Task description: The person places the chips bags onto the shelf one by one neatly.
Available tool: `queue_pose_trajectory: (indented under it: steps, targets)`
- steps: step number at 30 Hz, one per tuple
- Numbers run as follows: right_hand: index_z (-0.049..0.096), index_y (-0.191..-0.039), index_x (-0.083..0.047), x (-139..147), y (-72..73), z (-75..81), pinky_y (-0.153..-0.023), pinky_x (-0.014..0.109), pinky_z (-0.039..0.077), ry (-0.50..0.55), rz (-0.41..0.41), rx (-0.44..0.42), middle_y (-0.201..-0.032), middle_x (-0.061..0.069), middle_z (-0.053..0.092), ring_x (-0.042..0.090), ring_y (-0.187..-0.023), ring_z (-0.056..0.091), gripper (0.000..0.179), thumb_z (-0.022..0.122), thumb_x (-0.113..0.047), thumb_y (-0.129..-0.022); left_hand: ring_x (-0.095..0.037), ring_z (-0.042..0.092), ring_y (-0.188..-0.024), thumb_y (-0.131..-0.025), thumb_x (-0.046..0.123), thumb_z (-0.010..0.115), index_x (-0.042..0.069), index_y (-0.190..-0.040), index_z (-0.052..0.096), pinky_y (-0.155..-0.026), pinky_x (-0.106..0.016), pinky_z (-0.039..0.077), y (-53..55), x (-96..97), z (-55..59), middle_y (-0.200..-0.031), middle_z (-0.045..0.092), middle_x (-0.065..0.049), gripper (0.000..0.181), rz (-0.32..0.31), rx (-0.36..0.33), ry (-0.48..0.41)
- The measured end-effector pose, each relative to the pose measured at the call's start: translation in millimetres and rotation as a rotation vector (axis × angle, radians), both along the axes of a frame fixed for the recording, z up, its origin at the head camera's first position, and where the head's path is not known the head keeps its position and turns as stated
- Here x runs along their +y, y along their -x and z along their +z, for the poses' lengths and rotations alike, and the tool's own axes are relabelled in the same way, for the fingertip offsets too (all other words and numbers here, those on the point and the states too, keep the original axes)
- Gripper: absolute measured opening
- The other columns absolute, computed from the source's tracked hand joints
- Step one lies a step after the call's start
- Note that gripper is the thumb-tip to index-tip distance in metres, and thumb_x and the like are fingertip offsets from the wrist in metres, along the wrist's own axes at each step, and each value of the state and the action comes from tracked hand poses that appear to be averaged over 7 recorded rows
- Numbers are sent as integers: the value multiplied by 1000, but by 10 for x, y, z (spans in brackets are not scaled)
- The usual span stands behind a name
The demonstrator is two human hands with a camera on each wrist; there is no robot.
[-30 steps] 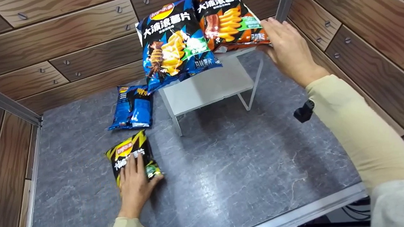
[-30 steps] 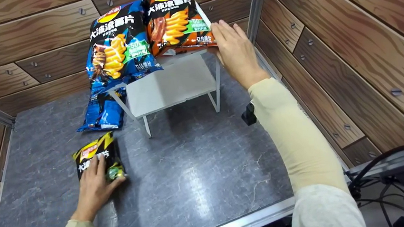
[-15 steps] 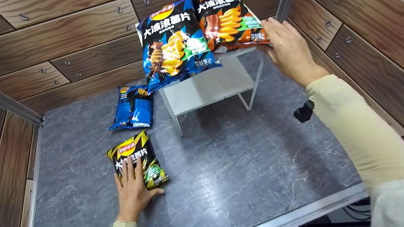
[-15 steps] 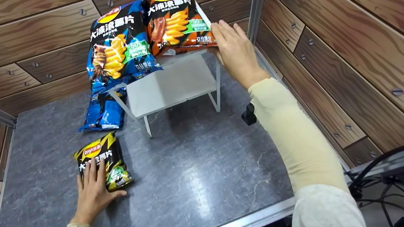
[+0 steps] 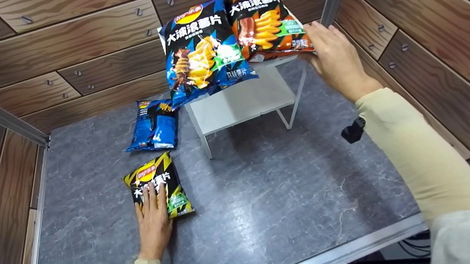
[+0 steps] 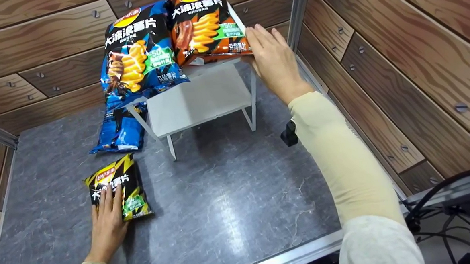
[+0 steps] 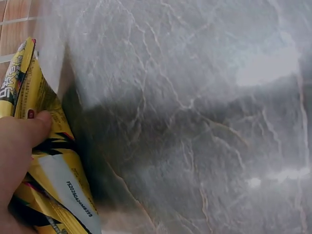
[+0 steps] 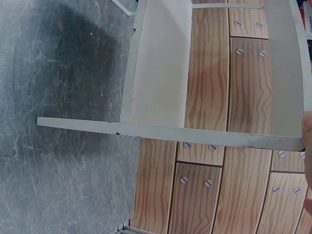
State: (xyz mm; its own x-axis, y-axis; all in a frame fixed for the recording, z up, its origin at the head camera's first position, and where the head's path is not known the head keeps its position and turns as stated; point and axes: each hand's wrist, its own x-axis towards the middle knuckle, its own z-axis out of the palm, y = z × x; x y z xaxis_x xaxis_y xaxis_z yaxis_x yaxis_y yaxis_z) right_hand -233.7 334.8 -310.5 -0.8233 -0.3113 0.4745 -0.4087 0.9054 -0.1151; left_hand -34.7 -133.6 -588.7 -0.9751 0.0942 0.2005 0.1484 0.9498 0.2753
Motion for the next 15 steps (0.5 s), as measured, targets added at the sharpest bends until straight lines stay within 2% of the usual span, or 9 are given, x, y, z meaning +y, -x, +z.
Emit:
queue_pose_trajectory:
  steps: [5,15]
  targets:
    - [46,-145,-1,0,6,-10,-122,44,28,-7,0,15,-146,19,52,34,-139,46,61,66,-27,-94,-44,29,-146,-77,-16,62,5,-154,33,-113,-71,25,-9,-16,33,-159,29,-25,85,-11,21,-40]
    - [45,-146,-1,9,10,-13,-123,43,26,-20,-7,7,-147,20,51,35,-140,45,62,65,-29,-95,-41,32,-146,-73,-25,54,7,-153,36,-114,-67,28,-14,25,254,-158,35,-20,89,-63,45,-94]
